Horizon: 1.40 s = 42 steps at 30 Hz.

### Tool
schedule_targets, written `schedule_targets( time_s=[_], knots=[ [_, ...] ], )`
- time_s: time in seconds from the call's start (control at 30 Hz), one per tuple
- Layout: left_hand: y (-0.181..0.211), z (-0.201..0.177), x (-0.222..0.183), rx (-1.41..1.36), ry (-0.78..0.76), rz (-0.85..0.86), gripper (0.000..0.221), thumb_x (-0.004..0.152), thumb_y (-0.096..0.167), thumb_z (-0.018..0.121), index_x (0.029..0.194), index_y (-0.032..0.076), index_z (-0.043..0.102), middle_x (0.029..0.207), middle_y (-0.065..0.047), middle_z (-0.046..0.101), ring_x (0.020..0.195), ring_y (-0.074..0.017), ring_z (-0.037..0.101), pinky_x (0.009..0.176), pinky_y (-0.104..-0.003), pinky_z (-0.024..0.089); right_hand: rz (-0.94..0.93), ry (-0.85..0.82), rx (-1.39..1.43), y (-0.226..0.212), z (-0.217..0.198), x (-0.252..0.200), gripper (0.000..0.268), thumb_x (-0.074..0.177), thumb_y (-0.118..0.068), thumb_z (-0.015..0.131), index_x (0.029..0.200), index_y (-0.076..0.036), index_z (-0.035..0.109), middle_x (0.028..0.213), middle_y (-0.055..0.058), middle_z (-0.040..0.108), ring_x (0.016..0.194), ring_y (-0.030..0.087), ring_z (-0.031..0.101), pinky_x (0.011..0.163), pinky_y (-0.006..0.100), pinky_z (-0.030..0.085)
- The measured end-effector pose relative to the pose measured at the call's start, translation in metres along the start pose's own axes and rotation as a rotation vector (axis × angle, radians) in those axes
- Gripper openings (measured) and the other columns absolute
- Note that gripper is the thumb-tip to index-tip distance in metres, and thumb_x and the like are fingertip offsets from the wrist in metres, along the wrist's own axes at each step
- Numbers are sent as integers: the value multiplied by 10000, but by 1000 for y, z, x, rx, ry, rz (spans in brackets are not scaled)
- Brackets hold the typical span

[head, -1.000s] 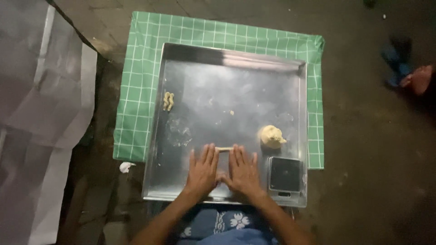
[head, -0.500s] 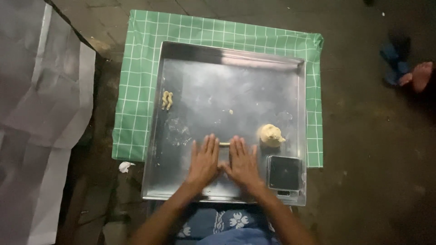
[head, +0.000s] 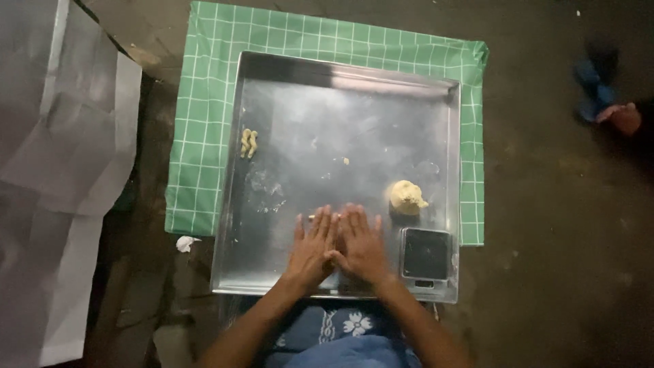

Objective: A person is manually shaping dough by rolling it into thin ropes and twisting them into decorative bread shapes on a metal tray.

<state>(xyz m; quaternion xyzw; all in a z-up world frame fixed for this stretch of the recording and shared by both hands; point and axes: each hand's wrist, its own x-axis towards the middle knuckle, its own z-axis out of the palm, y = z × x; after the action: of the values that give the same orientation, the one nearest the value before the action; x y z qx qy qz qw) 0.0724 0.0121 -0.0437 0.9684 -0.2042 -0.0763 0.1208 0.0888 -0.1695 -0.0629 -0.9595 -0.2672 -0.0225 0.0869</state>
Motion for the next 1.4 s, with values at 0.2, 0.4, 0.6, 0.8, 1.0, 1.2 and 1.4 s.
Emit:
schedule_targets(
  time_s=[0.2, 0.4, 0.6, 0.8, 1.0, 1.2, 1.4],
  knots=[
    [5, -1, 5, 59, -95, -65, 768, 966, 418, 514, 1610, 86, 259, 1702, -159, 181, 1564, -338, 130, 1196, -712, 10, -3, -46, 49, -3, 5, 10, 1050, 889, -865, 310, 1542, -46, 390, 1581, 248, 392, 1462, 433, 366, 1038, 781, 271],
    [-2, -9, 0, 150, -100, -31, 811, 967, 488, 558, 1608, 81, 275, 1682, -189, 215, 1547, -362, 175, 1171, -726, 44, -4, -133, -22, -1, 20, -7, 907, 988, -733, 255, 1612, -76, 255, 1659, 223, 244, 1516, 421, 238, 1079, 774, 174],
    [-9, -20, 9, 93, -222, -80, 861, 987, 550, 492, 1633, 85, 162, 1710, -195, 81, 1570, -362, 90, 1178, -731, 25, 22, -167, -20, 1, 4, 7, 1000, 921, -805, 345, 1590, -64, 284, 1642, 234, 282, 1514, 411, 259, 1087, 776, 199],
    [-6, -9, -6, 198, -65, -73, 952, 899, 600, 641, 1599, 74, 268, 1667, -196, 245, 1530, -351, 225, 1169, -712, 142, 41, -219, -44, -7, 4, -4, 1013, 924, -802, 366, 1601, -60, 233, 1650, 237, 247, 1512, 421, 256, 1100, 778, 194],
    [-9, -35, -2, 148, -102, -82, 982, 902, 678, 585, 1605, 71, 267, 1674, -199, 231, 1544, -359, 203, 1170, -712, 136, 103, -298, 36, -7, -10, 8, 1057, 915, -842, 319, 1617, -65, 177, 1665, 238, 197, 1529, 428, 202, 1120, 776, 155],
    [0, -40, -12, 136, -249, -131, 1006, 920, 647, 633, 1625, 79, 196, 1697, -181, 152, 1561, -348, 129, 1184, -703, 95, 94, -343, 0, -11, -10, -3, 1091, 886, -874, 242, 1619, -69, 173, 1650, 229, 240, 1531, 418, 209, 1122, 766, 182],
    [-17, -23, 10, 173, -114, -92, 1009, 875, 652, 646, 1601, 63, 266, 1679, -197, 216, 1552, -364, 190, 1190, -684, 164, 137, -327, 52, -5, -10, 14, 968, 978, -739, 349, 1633, -68, 111, 1685, 233, 117, 1551, 426, 101, 1135, 765, 94]
  ],
)
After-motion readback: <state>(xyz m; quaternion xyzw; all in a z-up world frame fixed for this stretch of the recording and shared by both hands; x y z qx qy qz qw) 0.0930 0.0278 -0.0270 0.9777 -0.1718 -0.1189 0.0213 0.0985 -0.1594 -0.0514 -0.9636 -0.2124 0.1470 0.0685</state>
